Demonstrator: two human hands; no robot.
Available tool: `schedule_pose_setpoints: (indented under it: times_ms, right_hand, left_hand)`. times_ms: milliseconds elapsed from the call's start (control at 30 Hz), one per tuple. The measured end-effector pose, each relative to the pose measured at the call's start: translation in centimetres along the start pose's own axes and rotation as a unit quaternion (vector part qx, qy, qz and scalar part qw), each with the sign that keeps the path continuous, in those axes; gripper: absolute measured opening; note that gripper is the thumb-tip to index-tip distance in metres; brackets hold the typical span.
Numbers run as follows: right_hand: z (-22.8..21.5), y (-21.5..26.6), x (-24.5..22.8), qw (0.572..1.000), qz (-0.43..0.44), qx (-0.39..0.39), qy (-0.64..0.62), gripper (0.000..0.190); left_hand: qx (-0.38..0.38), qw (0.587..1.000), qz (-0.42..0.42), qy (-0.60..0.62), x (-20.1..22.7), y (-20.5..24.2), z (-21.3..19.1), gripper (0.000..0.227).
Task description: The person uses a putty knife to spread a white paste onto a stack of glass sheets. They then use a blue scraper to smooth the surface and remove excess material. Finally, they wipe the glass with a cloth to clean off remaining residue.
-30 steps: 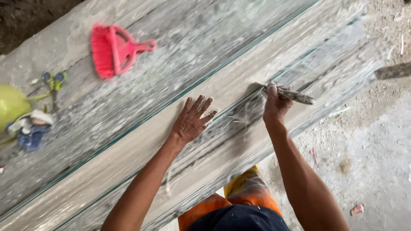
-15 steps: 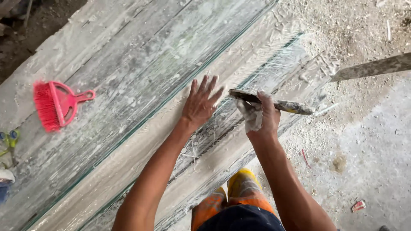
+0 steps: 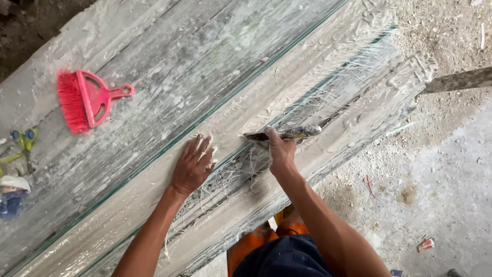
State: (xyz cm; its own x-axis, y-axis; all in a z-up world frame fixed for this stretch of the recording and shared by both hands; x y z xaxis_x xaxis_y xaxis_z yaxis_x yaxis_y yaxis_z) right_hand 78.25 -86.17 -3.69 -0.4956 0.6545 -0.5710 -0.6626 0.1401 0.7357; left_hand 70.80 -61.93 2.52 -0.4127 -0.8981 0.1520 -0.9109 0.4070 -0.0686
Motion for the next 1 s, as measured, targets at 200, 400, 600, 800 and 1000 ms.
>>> schedule_pose_setpoints:
  times_ms: [200,400,600,800,1000]
  right_hand:
    - [-1.1,-1.4,0.4,0.996,-0.065,-0.010,0.065,0.021]
    - [-1.6,-4.5,-9.2,0.975,-0.202,-0.010,0.096,0.019]
    - [-4.7,-14.1,-19.6,0.954,-0.289,-0.037,0.067,0.015]
    - [-6.3,-22.9,-33.0,0.938,-0.340,-0.058,0.036,0.017]
    - [-8.7,-29.9,-48.5,0.950,-0.309,-0.015,-0.047,0.022]
  left_hand:
    - [-0.086,0.995,-0.049,-0.029,0.9,-4.4,1.2,0.077]
    - [-0.188,0.977,0.004,-0.098,4.6,-12.7,3.7,0.078]
    - [-0.108,0.985,0.031,-0.130,8.7,-23.3,5.1,0.066]
    - [-0.074,0.988,0.044,-0.127,12.9,-35.6,6.9,0.065]
    - [-0.139,0.976,0.078,-0.149,18.2,-49.5,8.7,0.058]
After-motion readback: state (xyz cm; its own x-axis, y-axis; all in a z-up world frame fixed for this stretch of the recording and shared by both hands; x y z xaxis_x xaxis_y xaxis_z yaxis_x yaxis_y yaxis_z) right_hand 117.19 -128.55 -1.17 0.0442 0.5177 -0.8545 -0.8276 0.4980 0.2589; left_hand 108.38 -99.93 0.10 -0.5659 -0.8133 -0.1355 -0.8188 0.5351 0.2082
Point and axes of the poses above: each hand's wrist, its own y-axis away from the middle knuckle, its own z-axis out of the palm, x = y × z, the point moved 10 cm from there along -y, towards the middle knuckle, and after that the axes turned 12 degrees about -y, right-handed, at the moved point
